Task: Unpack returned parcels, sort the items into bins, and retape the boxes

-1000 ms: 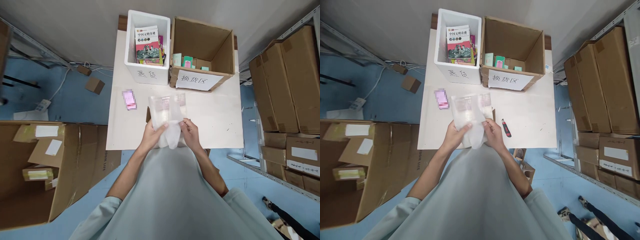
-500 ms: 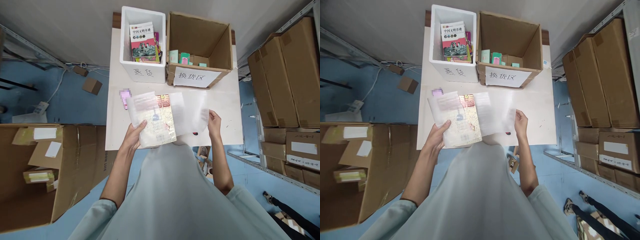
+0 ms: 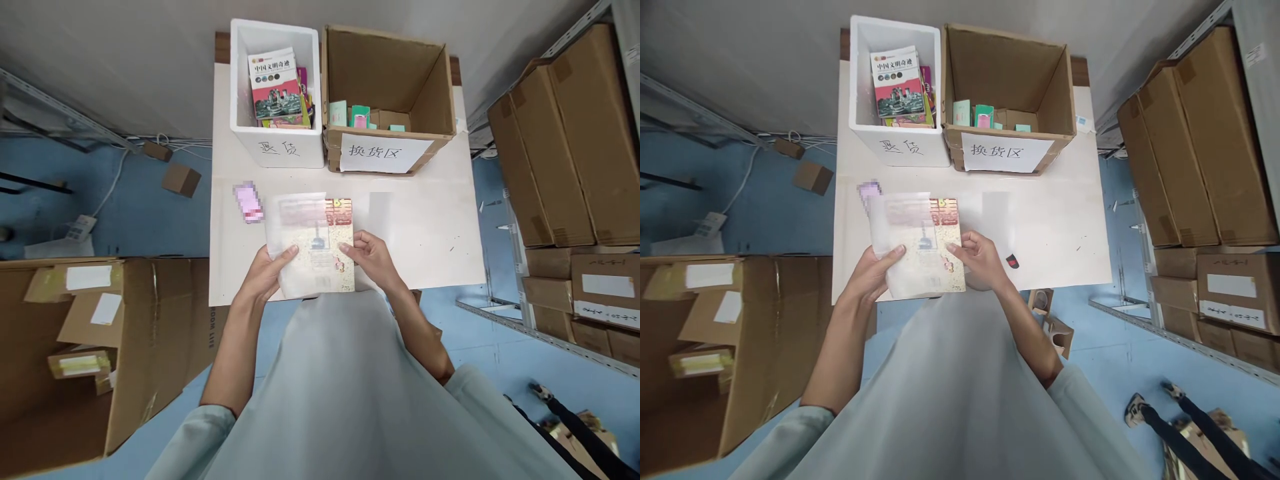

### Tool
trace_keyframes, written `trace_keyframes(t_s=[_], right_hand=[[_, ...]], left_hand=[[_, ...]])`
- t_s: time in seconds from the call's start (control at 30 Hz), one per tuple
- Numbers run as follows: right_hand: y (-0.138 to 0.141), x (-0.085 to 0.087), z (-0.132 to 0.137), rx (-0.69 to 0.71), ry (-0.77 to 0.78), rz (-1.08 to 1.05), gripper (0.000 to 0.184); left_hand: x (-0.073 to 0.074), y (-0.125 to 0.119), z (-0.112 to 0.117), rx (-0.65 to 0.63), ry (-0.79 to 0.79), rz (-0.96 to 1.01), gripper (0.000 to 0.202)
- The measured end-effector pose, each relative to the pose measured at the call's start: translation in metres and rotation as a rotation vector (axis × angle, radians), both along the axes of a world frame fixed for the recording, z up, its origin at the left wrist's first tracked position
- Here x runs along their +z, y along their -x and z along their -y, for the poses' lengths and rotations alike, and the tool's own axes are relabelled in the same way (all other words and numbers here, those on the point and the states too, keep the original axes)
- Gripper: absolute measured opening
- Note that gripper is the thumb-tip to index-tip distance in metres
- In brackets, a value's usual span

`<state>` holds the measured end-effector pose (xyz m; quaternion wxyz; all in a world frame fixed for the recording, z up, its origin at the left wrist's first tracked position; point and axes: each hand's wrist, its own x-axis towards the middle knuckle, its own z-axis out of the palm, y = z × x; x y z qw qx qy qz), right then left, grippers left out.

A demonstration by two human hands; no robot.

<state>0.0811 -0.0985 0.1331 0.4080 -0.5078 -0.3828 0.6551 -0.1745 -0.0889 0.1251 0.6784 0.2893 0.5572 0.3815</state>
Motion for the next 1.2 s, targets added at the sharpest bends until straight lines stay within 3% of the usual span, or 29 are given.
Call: trace_keyframes(t_s=[0.13,0.23,0.33,0.43,0.5,0.6,0.73,0.83,0.93,1.0,1.07,1.2], right_hand=[[-0.026,0.016,0.003,-0.125,-0.097,0.088,0.055],[-0.055,0.024,0.005,-0.263,-0.171,0.199,0.053],[-0.081,0.025,0.008,-0.422,-0.259,0.328,0.053],[-0.094,0.026,0.013,-0.551,-0.332,0.425,0.053],[-0.098,0.028,0.016,-0.593,-0.364,0.460,0.052],[-0.104,0.024,0.013,-0.590,-0.376,0.483,0.051],[-0.119,-0.010,-0.006,-0.513,-0.269,0.500,0.060],[-0.127,-0.046,-0.012,-0.466,-0.122,0.531,0.069],[-0.127,-0.061,-0.001,-0.477,-0.087,0.556,0.066],[-0.123,-0.054,0.011,-0.490,-0.120,0.517,0.060],[-0.118,-0.035,0.020,-0.483,-0.151,0.439,0.053],[-0.099,0.003,0.019,-0.448,-0.160,0.201,0.045]], left_hand=[[0.003,0.018,-0.012,0.099,-0.130,-0.251,0.076],[0.020,0.035,-0.023,0.121,-0.357,-0.512,0.049],[0.045,0.043,-0.032,0.024,-0.644,-0.718,0.018],[0.055,0.033,-0.040,-0.212,-0.826,-0.860,0.036],[0.047,0.017,-0.046,-0.440,-0.827,-0.952,0.050],[0.018,-0.011,-0.053,-0.750,-0.758,-1.041,0.058],[-0.019,-0.036,-0.058,-0.931,-0.643,-1.019,0.059],[-0.033,-0.039,-0.055,-0.910,-0.555,-0.913,0.066],[-0.041,-0.036,-0.048,-0.829,-0.537,-0.835,0.080],[-0.042,-0.035,-0.043,-0.752,-0.551,-0.804,0.073],[-0.038,-0.037,-0.040,-0.634,-0.566,-0.770,0.066],[-0.012,-0.041,-0.033,-0.404,-0.490,-0.514,0.083]])
